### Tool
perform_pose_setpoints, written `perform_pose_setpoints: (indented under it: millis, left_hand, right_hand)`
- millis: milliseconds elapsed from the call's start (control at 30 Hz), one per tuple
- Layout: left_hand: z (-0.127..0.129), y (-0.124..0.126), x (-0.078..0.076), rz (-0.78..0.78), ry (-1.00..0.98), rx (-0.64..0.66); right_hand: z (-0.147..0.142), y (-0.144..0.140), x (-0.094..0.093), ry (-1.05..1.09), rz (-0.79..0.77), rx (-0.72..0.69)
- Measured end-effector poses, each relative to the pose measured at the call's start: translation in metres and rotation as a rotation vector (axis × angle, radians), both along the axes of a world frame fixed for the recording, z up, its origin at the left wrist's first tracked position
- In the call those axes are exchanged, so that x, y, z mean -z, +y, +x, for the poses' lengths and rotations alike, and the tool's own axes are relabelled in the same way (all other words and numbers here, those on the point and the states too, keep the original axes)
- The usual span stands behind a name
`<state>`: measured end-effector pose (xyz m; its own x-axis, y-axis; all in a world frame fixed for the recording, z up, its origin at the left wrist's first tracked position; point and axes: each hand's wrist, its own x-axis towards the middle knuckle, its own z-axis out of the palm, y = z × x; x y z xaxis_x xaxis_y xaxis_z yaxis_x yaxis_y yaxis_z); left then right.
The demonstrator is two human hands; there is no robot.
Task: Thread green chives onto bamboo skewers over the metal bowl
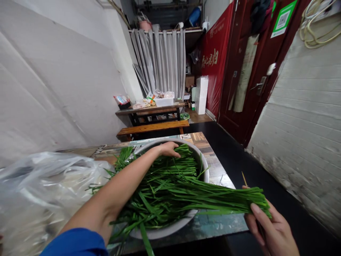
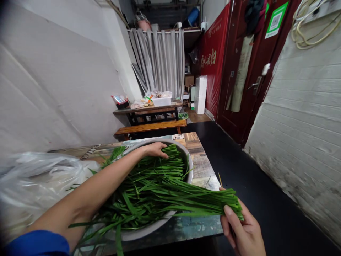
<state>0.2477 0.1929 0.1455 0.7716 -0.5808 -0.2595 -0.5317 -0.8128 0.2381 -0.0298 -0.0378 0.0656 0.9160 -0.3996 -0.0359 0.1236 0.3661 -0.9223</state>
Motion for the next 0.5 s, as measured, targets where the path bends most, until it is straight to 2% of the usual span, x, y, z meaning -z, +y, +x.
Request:
perform_pose_setpoints:
  millis: [100,133,200,267,367,433,500]
  left_hand:
    - [-0.027,0.001,-0.011,-0.018,-0.311,0.070]
    - [-0.037,0.003,-0.014,-0.011,-0.358,0.111]
    - [-0.055,0.008,-0.016,0.035,-0.301,0.203]
    - [-0.066,0.013,-0.016,0.065,-0.223,0.236]
    - [-0.071,0.018,-0.015,-0.052,-0.284,0.239]
    - [-0.072,0.019,-0.013,-0.147,-0.287,0.326]
    - [-0.078,0.018,-0.012,-0.179,-0.236,0.420]
  right_hand:
    - [-0.001,0.000,0.001,-0.006,-0.017,-0.008]
    - [-0.002,0.000,0.001,-0.002,-0.022,-0.010]
    - [-0.003,0.001,0.000,0.011,-0.026,-0.008]
    - [-0.006,0.002,-0.001,0.017,-0.030,-0.003]
    - [-0.011,0.003,-0.003,0.011,-0.020,0.006]
    - [-0.015,0.002,-0.005,0.014,-0.006,0.004]
    - [-0.020,0.001,-0.008,0.028,0.001,0.004]
